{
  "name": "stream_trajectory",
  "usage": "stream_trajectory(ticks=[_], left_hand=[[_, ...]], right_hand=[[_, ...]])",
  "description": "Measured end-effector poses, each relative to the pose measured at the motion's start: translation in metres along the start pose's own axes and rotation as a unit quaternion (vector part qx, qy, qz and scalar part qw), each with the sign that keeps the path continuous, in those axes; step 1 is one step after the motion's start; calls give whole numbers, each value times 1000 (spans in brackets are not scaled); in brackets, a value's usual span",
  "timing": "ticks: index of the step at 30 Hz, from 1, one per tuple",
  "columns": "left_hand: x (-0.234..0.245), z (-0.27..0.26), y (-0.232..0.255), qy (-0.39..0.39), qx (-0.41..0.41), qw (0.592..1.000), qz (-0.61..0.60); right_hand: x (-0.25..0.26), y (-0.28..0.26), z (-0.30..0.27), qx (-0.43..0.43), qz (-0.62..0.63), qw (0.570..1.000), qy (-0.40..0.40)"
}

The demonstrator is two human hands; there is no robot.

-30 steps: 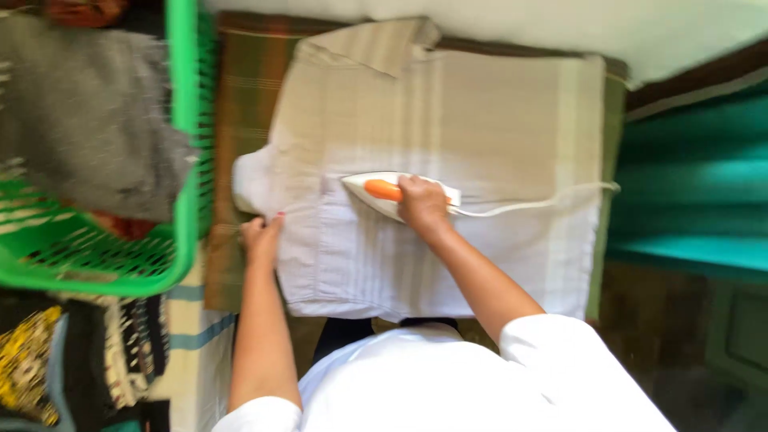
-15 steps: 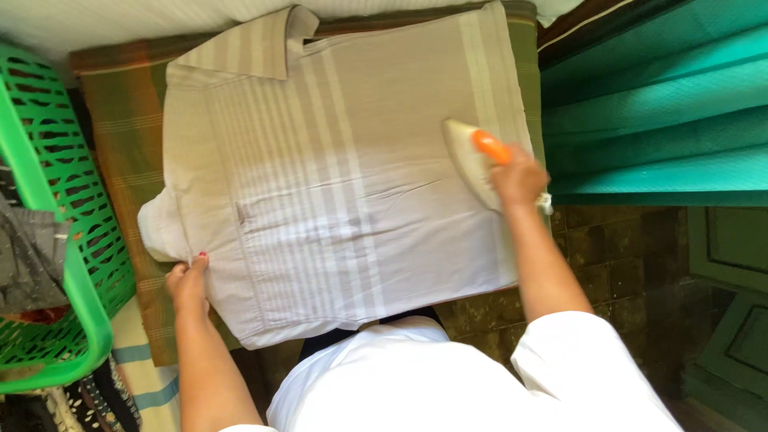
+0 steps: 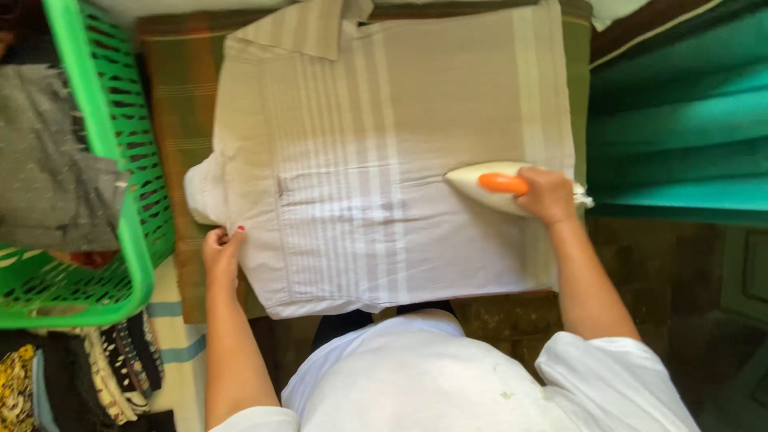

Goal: Ironing and folding a striped collared shirt on a flat surface.

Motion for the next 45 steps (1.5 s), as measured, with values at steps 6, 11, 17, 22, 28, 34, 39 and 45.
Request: stream_trajectory(ticks=[6, 11, 17, 22, 28, 34, 39, 45], left_hand=[[4, -22, -47, -32, 55, 984, 167], [-3, -67, -60, -32, 45, 996, 73], [0, -93, -59, -23, 76, 985, 152], [9, -131, -46, -21, 113, 977, 178], [4, -144, -49, 7, 128, 982, 136], [7, -148, -45, -17, 179, 976, 120], [20, -166, -22, -63, 197, 975, 86], [16, -149, -33, -72, 158, 978, 119]], right_hand=[[-3, -202, 32, 104, 97, 990, -11], [-23, -329, 49, 164, 95, 981, 29], [-54, -345, 55, 174, 74, 980, 56], [-40, -239, 28, 104, 86, 990, 27], [7, -67, -38, -122, 52, 988, -73], [40, 15, -76, -213, -32, 946, -243], [11, -38, -53, -70, -17, 971, -228], [-13, -199, -12, 107, 78, 985, -114]])
Point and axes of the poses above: each hand's wrist, its own z-axis towards the middle knuckle, its own x-axis out of the back of the hand, y = z × x, the point moved 5 cm from there along z, towards the middle knuckle, and after that the axes turned 6 degrees about x, right-handed, at the moved point
